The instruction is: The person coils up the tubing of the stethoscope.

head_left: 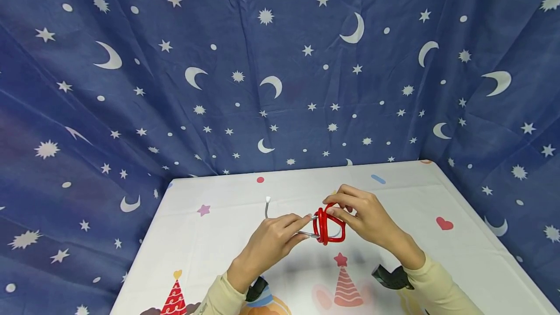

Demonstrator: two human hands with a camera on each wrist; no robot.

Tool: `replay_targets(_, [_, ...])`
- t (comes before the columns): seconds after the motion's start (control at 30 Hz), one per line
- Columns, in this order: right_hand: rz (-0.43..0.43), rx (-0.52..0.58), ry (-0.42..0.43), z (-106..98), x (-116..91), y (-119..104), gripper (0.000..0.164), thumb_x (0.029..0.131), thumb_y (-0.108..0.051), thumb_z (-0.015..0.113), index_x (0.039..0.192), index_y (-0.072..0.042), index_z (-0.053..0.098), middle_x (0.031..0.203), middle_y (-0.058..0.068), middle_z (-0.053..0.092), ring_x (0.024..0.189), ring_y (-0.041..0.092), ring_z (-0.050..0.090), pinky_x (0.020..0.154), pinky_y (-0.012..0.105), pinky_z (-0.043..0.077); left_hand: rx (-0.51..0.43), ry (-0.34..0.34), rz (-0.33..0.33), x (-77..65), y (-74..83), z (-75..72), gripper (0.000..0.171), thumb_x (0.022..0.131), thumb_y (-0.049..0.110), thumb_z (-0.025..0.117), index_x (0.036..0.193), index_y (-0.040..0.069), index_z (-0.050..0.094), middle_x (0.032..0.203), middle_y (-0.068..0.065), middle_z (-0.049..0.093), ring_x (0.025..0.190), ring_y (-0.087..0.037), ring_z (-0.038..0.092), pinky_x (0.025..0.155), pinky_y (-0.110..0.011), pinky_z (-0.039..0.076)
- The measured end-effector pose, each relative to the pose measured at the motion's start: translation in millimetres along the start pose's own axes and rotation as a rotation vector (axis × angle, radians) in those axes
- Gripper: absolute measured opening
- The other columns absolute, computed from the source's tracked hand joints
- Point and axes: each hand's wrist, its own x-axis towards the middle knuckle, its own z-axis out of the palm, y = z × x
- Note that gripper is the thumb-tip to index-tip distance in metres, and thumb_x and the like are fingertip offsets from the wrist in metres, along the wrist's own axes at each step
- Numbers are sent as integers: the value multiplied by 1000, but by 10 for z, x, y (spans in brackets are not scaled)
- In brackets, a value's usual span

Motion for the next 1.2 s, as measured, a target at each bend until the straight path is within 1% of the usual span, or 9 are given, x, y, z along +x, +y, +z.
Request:
replay_targets(0.27, [31, 106, -38, -17, -35, 33, 23, 83, -9, 77, 103, -19, 74, 83, -12, 59, 70, 0, 49, 58, 16, 46, -14, 43, 90, 1, -19, -3, 41, 88, 27, 74, 126, 13, 66, 100, 4, 72, 81, -4, 69, 75, -14, 55])
replay_targets(0.57, [87, 351, -200, -46, -52, 113, 24, 92, -4, 65, 107, -20, 72, 83, -11, 62, 68, 5, 52, 54, 19, 47, -54, 80, 138, 6, -3, 14, 42, 87, 27, 75, 126, 12, 66, 100, 4, 72, 84, -4, 70, 77, -14, 55])
replay_targets(0.67, [100, 382, -228, -36, -60, 164, 24, 95, -2, 59, 108, -18, 72, 81, -10, 61, 68, 6, 52, 74, 17, 52, -56, 90, 142, 3, 5, 22, 42, 88, 27, 75, 126, 12, 66, 100, 4, 72, 85, -4, 70, 78, -15, 55])
replay_targets(0.73, [135, 405, -235, -20, -72, 201, 25, 96, -1, 57, 108, -18, 71, 78, -9, 60, 66, 5, 51, 81, 17, 50, -59, 102, 144, 1, 10, 27, 41, 87, 28, 75, 125, 12, 67, 100, 4, 72, 84, -4, 70, 77, -14, 55])
replay_targets(0.83, [206, 451, -237, 24, -95, 241, 24, 99, -3, 53, 108, -17, 71, 82, -8, 66, 80, 2, 62, 100, 15, 43, -78, 118, 140, 0, 13, 31, 41, 87, 27, 75, 124, 12, 67, 99, 3, 72, 82, -4, 70, 76, -13, 54])
replay_targets(0.9, [249, 516, -243, 64, -116, 252, 23, 100, -4, 51, 108, -13, 71, 89, -3, 71, 89, 5, 66, 95, 15, 46, -95, 125, 133, 0, 11, 31, 41, 87, 26, 75, 125, 11, 67, 99, 3, 72, 82, -4, 69, 75, -12, 54])
replay_targets(0.97, [275, 560, -244, 111, -143, 256, 22, 101, -6, 50, 109, -9, 70, 98, 2, 73, 101, 10, 68, 98, 19, 48, -113, 130, 118, -3, 11, 27, 42, 87, 25, 75, 125, 11, 66, 100, 2, 72, 82, -5, 70, 76, -12, 54])
replay_targets(1.07, [315, 603, -235, 169, -185, 247, 22, 101, -7, 50, 110, -5, 70, 104, 9, 73, 98, 12, 68, 87, 27, 56, -141, 147, 85, -12, 3, 23, 44, 86, 23, 77, 127, 10, 65, 98, 2, 72, 78, -4, 68, 73, -10, 53])
replay_targets(1.2, [392, 559, -213, 227, -241, 243, 24, 101, -11, 53, 117, -2, 68, 108, 16, 70, 93, 17, 65, 79, 32, 58, -170, 200, 43, -3, -32, -6, 44, 85, 21, 77, 125, 8, 66, 93, 2, 71, 66, -3, 60, 64, -5, 46])
